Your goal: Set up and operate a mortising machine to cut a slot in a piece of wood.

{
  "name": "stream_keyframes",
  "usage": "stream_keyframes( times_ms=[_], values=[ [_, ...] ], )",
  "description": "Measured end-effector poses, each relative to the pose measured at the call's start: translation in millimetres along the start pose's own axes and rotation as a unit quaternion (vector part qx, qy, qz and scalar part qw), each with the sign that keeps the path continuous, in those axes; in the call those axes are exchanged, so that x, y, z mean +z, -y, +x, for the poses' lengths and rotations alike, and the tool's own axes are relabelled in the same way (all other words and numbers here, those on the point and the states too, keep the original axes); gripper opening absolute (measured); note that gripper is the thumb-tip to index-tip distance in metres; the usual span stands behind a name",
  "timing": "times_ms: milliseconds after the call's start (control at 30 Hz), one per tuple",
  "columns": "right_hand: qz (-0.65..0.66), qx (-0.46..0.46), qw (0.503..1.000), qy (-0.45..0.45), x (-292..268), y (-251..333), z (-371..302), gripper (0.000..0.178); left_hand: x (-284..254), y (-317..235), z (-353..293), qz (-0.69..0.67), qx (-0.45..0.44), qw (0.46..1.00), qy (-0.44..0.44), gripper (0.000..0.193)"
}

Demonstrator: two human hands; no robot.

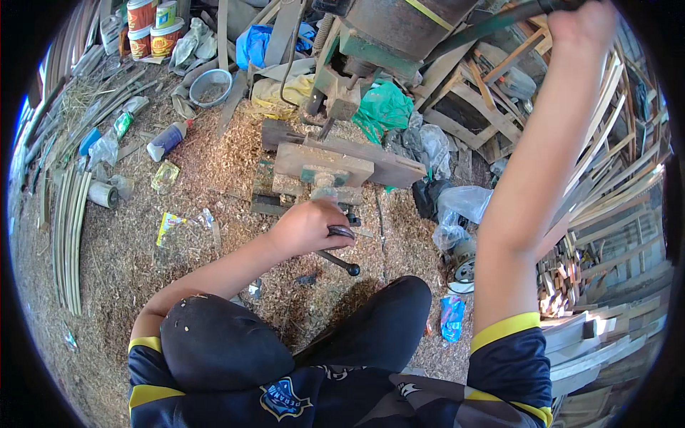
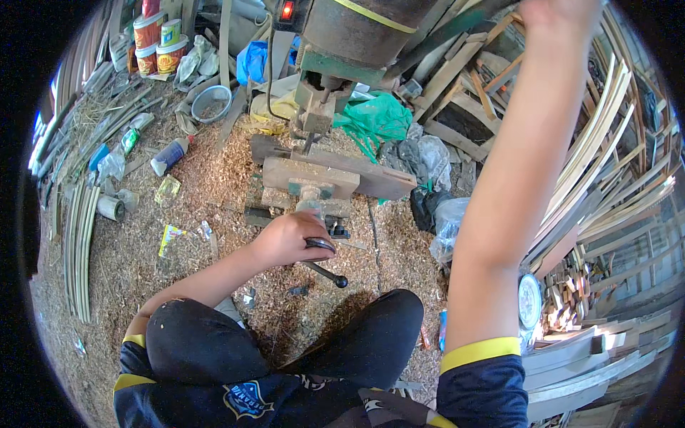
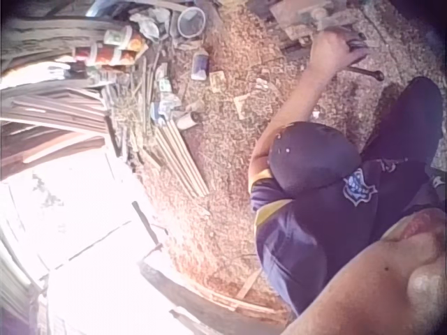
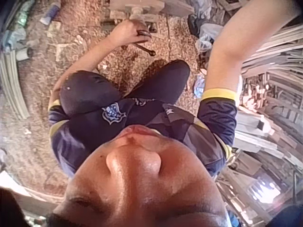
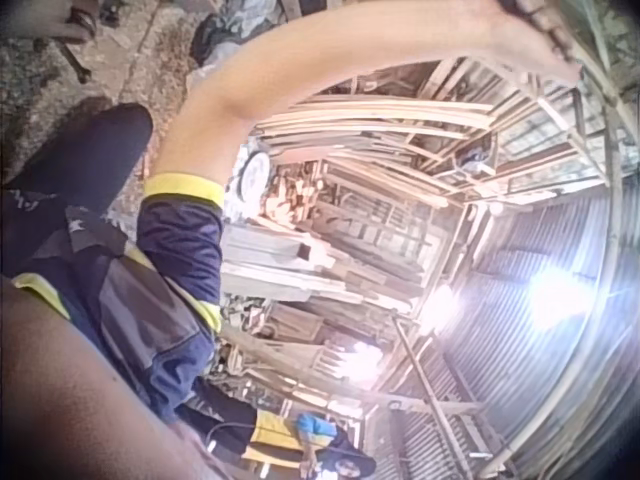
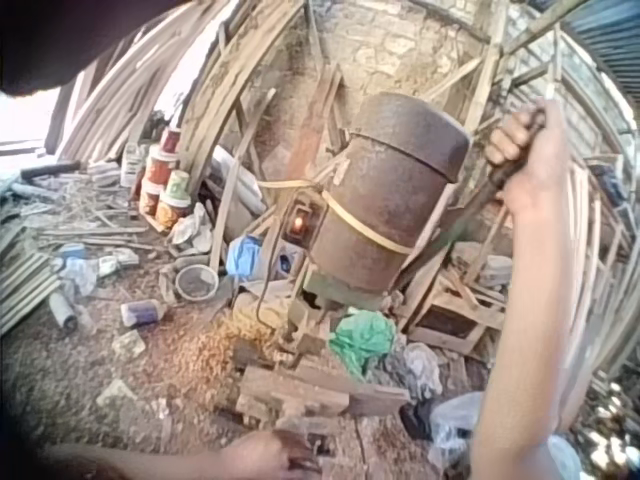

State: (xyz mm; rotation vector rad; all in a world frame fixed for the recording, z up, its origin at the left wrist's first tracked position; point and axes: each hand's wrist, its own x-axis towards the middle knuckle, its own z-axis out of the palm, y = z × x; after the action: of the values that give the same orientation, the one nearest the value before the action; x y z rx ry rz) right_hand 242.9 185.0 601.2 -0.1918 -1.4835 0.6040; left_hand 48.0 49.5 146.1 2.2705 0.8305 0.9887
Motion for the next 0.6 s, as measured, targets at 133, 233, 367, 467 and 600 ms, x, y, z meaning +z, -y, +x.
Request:
stream_keyframes(
  times_ms=[133,233,367,467,600],
  values=[
    [0.014,-0.019,1.0,0.001,-10.5,-15.1,-7.9,0.047,2.5,0.3,4.5,-0.038,0.032,0.999,0.003,0.021],
    [-0.112,-0.033,0.992,-0.044,-19.5,-28.3,-66.9,0.076,6.1,2.9,4.1,-0.092,0.051,0.994,-0.001,0.022],
    [-0.176,0.059,0.972,-0.146,-43.9,-75.1,-219.4,0.058,3.2,13.0,-17.7,-0.116,0.028,0.993,-0.009,0.027],
    [-0.323,0.254,0.908,-0.084,-68.1,-93.1,-375.2,0.047,-0.5,8.4,-19.4,-0.101,0.022,0.995,-0.007,0.028],
    [-0.25,0.416,0.846,-0.22,-73.6,-112.6,-545.8,0.046,3.5,11.3,-17.4,-0.098,0.023,0.995,0.004,0.028]
  ],
)
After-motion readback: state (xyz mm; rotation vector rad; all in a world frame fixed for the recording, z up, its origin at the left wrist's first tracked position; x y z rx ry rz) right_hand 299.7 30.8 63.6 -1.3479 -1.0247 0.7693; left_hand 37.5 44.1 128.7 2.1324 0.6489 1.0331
